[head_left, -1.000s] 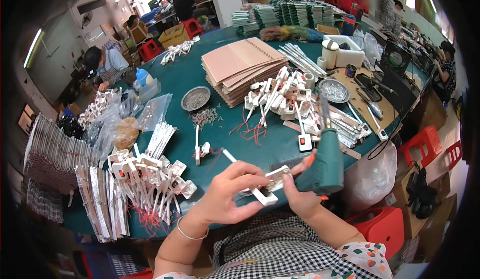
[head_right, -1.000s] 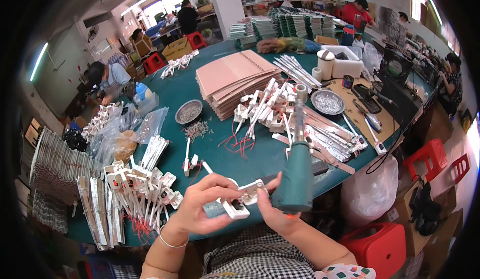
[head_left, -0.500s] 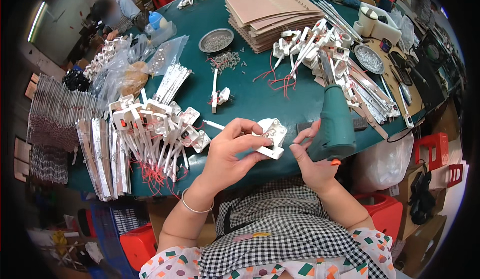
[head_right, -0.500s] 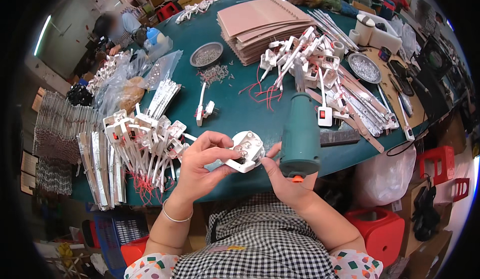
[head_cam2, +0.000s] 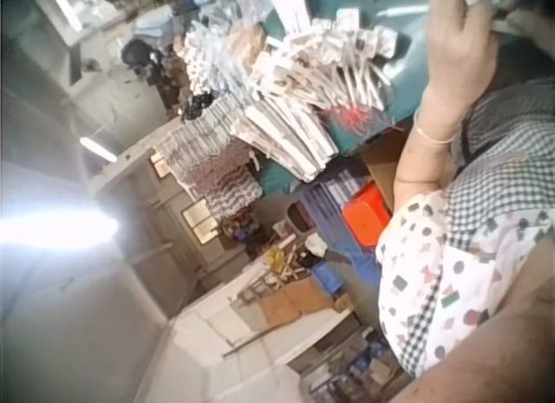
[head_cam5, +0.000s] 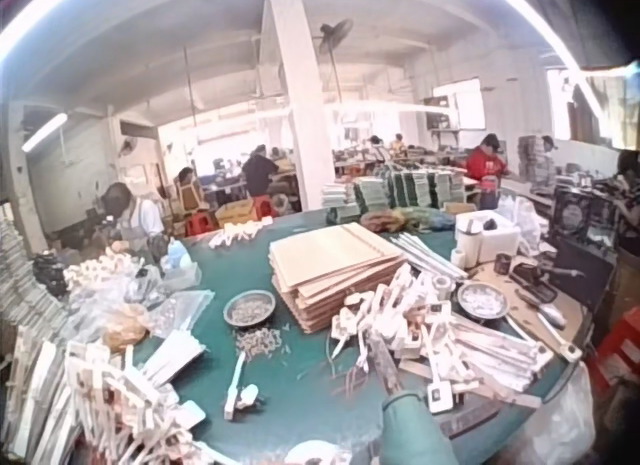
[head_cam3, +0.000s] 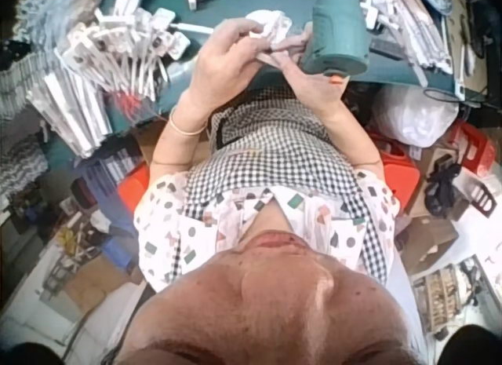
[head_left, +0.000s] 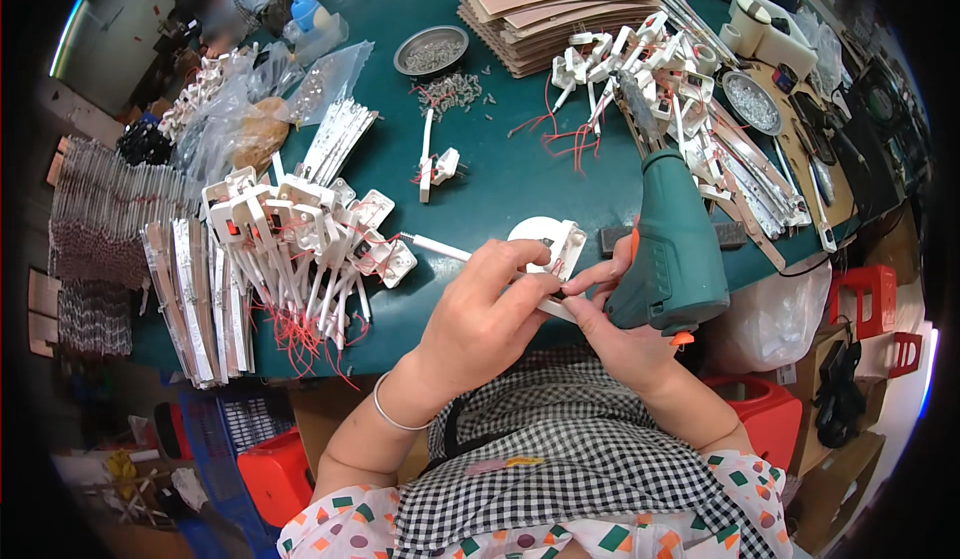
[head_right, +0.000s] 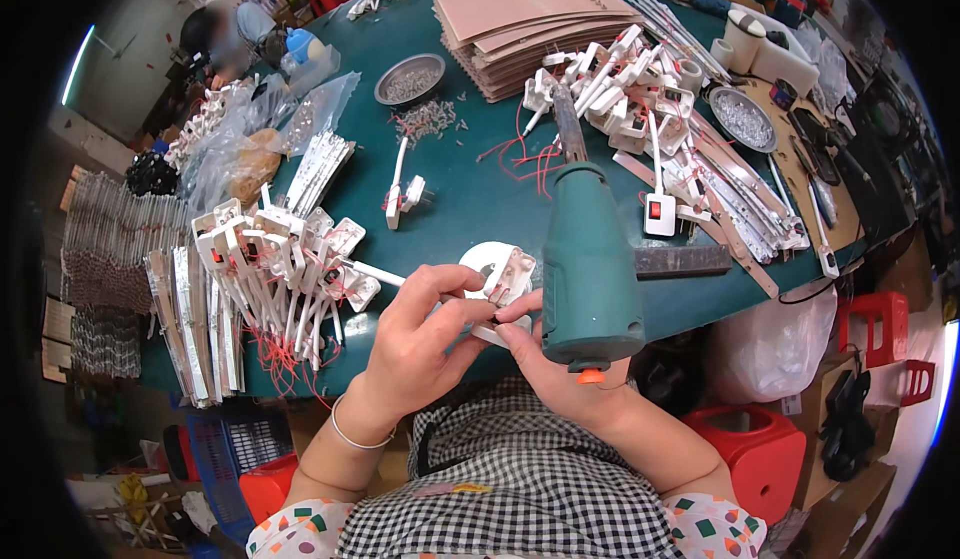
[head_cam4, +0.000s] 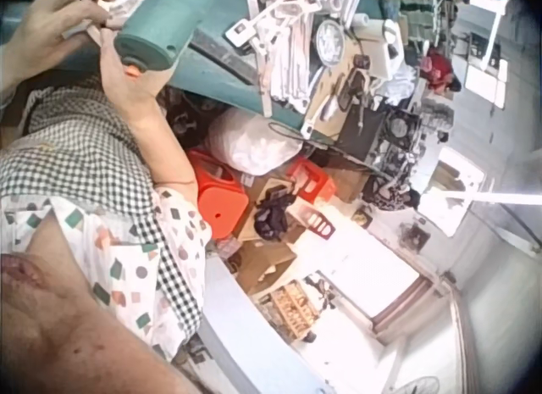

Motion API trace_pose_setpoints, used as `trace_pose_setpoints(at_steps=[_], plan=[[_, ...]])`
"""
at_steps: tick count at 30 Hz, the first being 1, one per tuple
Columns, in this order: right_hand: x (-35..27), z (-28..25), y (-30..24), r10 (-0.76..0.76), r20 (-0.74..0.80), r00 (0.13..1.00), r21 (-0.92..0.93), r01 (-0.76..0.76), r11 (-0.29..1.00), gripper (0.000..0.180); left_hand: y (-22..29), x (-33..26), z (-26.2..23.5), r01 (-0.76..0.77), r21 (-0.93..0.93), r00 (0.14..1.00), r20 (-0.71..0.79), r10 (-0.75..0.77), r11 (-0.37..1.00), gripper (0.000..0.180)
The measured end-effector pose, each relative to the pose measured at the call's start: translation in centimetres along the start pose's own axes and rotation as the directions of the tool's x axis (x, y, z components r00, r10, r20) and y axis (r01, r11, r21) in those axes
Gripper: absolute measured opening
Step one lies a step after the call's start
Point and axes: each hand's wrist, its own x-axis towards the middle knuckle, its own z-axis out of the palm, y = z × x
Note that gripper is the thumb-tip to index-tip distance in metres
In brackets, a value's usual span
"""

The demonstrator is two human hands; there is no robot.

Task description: The person assembles electrical components for light fixtures by hand, joining electrical wiring and white sleeving to plastic fixture housings. The components are secured using a hot glue gun and a soldering iron.

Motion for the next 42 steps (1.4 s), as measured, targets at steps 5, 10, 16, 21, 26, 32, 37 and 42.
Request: trace_pose_setpoints(at_steps=[5,10,16,21,26,32,37,42], plan=[[0.0,0.1,-0.2,0.003,0.054,0.999,-0.18,0.007,0.984,0.085,-0.4,-0.4,0.6,0.036,-0.078,0.997,-0.068,-0.042,0.996,0.044],[0.9,0.9,-1.3,0.106,-0.158,0.982,0.232,-0.068,0.97,0.084,0.6,-0.1,-0.4,0.147,-0.223,0.986,-0.049,-0.161,0.964,0.043],[1.0,1.5,-1.2,0.144,-0.217,0.965,0.358,-0.059,0.932,0.083,-0.2,-1.1,0.5,0.26,-0.464,0.951,-0.03,-0.308,0.847,0.032],[0.6,1.3,-0.5,0.138,-0.166,0.976,0.288,-0.086,0.954,0.081,-0.1,-1.5,0.5,0.333,-0.497,0.924,0.002,-0.382,0.801,0.03],[0.4,1.4,-0.5,0.134,-0.174,0.976,0.283,-0.08,0.956,0.078,-0.2,-1.7,0.4,0.345,-0.538,0.932,0.101,-0.348,0.769,0.033],[0.5,1.5,-0.5,0.136,-0.183,0.974,0.303,-0.075,0.95,0.079,0.4,-1.8,0.4,0.381,-0.528,0.914,0.09,-0.396,0.759,0.028],[0.3,1.4,-0.3,0.101,-0.196,0.975,0.27,-0.045,0.962,0.079,1.0,-1.4,0.7,0.415,-0.548,0.895,0.102,-0.434,0.726,0.019],[-0.1,1.0,0.1,0.026,-0.067,0.997,0.168,-0.015,0.986,0.082,0.4,-1.7,1.2,0.382,-0.506,0.911,0.065,-0.407,0.774,0.013]])
